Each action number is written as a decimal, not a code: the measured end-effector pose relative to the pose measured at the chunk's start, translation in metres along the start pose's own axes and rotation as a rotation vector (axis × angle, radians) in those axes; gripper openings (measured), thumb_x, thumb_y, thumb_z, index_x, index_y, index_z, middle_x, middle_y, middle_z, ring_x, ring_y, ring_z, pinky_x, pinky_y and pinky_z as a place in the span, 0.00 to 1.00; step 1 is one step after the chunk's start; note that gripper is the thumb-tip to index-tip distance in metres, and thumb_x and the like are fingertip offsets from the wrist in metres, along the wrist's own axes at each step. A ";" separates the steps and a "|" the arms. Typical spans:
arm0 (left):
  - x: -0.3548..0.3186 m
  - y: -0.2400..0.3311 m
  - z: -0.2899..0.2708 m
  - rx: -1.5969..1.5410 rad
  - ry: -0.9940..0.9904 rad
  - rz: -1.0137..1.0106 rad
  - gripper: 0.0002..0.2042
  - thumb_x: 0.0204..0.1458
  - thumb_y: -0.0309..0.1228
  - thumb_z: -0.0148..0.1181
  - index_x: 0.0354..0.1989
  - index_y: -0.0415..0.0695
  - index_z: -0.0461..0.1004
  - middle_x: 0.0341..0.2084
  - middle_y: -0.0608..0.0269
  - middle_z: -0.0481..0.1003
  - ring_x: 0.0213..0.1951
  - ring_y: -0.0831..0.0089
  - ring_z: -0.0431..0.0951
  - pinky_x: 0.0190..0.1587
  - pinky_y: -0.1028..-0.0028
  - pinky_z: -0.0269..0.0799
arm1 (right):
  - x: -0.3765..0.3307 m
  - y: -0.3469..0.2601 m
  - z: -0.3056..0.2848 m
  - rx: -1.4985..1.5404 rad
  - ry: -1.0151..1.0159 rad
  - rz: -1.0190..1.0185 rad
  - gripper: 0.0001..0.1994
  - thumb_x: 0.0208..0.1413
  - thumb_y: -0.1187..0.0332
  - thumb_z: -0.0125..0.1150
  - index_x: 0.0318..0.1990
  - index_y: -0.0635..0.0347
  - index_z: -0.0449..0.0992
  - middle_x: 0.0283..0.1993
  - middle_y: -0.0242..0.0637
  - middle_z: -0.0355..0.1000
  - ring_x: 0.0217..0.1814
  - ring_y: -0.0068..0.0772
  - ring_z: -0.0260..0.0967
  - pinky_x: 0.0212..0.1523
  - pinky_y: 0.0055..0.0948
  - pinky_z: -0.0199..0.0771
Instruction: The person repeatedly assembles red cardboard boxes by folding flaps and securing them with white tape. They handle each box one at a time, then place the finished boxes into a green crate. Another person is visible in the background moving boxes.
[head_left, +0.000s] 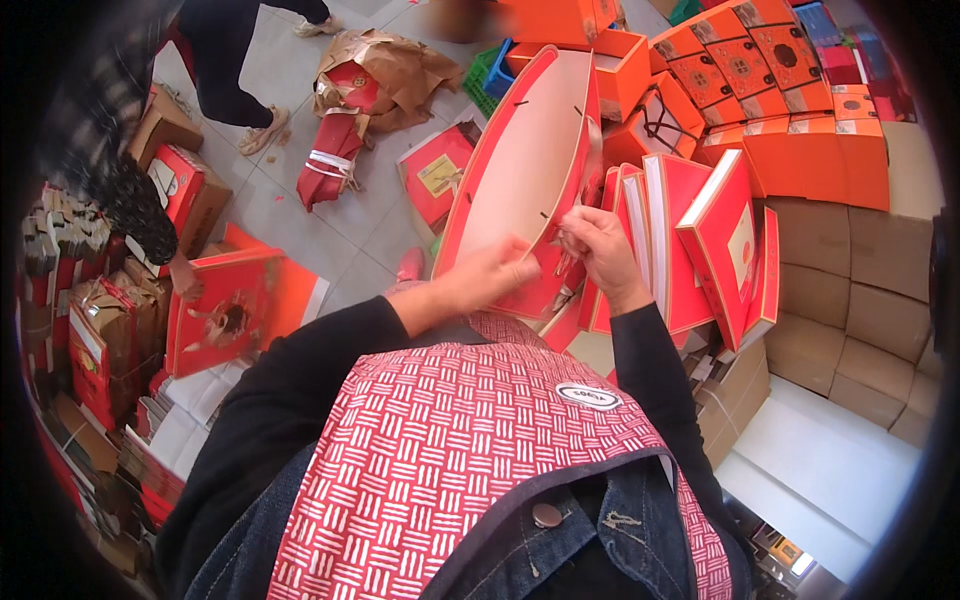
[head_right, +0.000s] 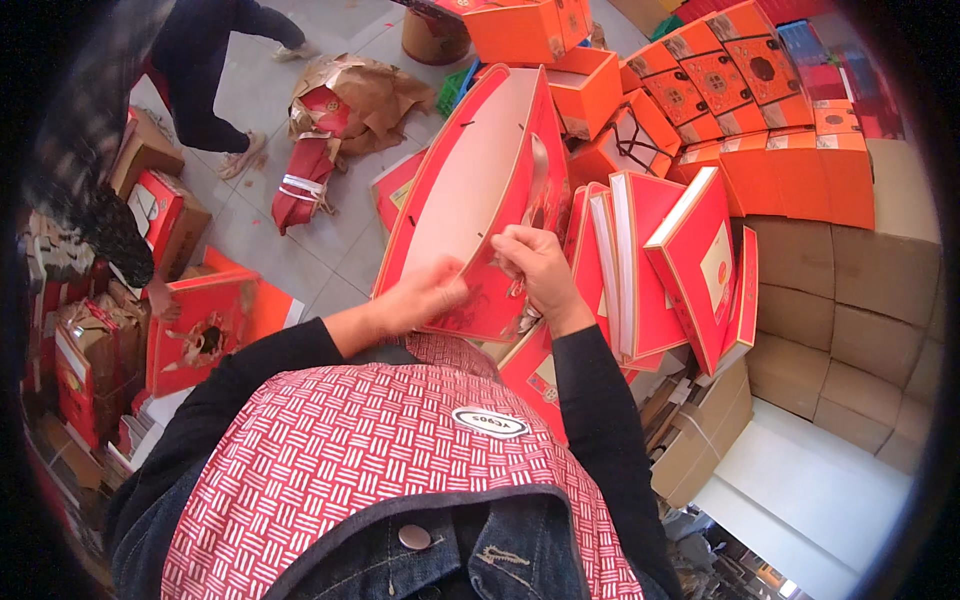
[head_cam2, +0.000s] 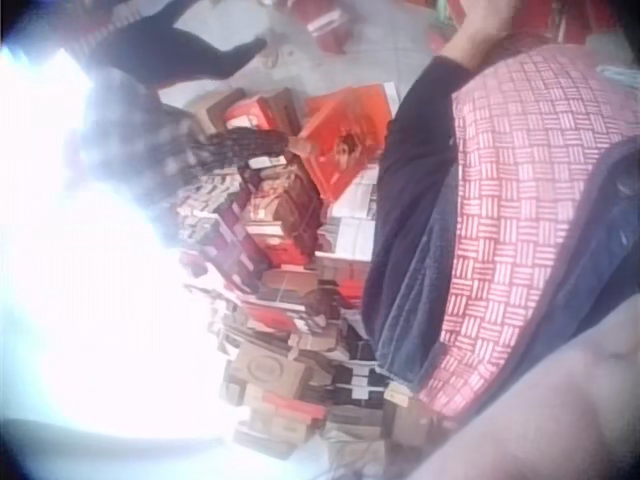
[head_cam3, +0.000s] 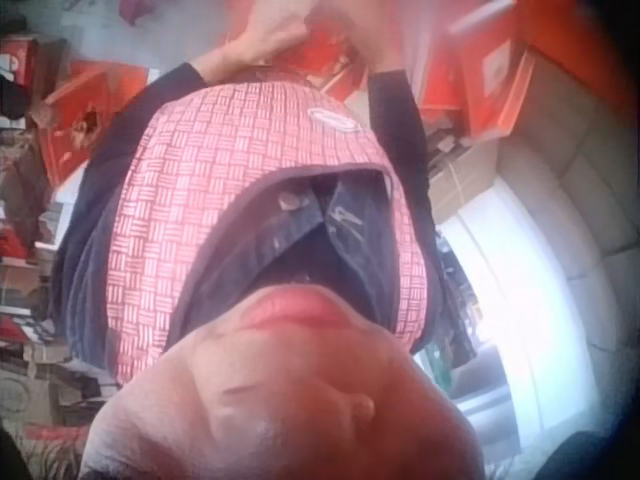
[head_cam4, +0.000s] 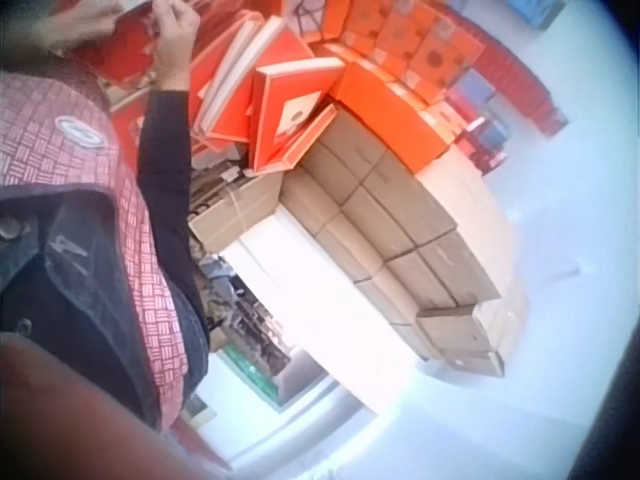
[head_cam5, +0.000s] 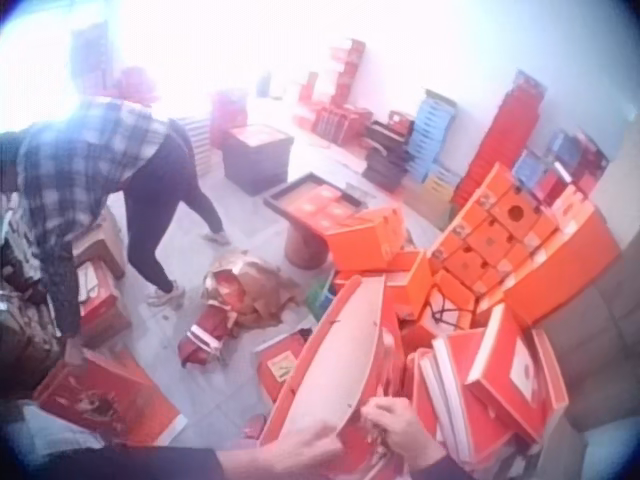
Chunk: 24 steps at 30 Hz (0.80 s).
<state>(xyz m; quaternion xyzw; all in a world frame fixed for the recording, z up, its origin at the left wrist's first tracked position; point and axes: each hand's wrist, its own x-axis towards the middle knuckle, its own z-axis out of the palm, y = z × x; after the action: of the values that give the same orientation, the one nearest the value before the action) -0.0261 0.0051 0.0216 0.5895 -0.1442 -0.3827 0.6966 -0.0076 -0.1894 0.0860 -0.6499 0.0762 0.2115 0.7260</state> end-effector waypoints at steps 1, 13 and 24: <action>-0.004 0.002 0.008 0.254 0.016 0.088 0.20 0.54 0.35 0.52 0.51 0.39 0.59 0.37 0.52 0.73 0.37 0.65 0.74 0.38 0.68 0.69 | -0.004 -0.001 0.000 0.096 0.001 -0.053 0.12 0.53 0.71 0.53 0.18 0.59 0.67 0.15 0.21 0.56 0.17 0.11 0.50 0.20 0.14 0.49; -0.033 0.061 -0.003 1.543 0.149 0.336 0.11 0.42 0.26 0.51 0.36 0.39 0.65 0.17 0.57 0.73 0.22 0.60 0.76 0.23 0.66 0.71 | -0.103 -0.048 -0.085 -0.908 0.356 -0.179 0.12 0.51 0.68 0.58 0.20 0.67 0.73 0.13 0.32 0.62 0.19 0.17 0.58 0.20 0.26 0.56; -0.023 0.060 -0.017 1.607 -0.039 0.286 0.15 0.43 0.28 0.51 0.41 0.37 0.66 0.20 0.59 0.73 0.23 0.65 0.77 0.24 0.69 0.72 | -0.098 -0.027 -0.143 -1.664 0.672 0.185 0.12 0.52 0.59 0.49 0.32 0.56 0.76 0.28 0.49 0.72 0.32 0.53 0.71 0.34 0.46 0.70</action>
<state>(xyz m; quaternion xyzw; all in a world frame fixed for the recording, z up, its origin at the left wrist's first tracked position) -0.0085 0.0340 0.0788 0.8783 -0.4606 -0.0801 0.1006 -0.0608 -0.3508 0.1280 -0.9840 0.1587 0.0548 -0.0593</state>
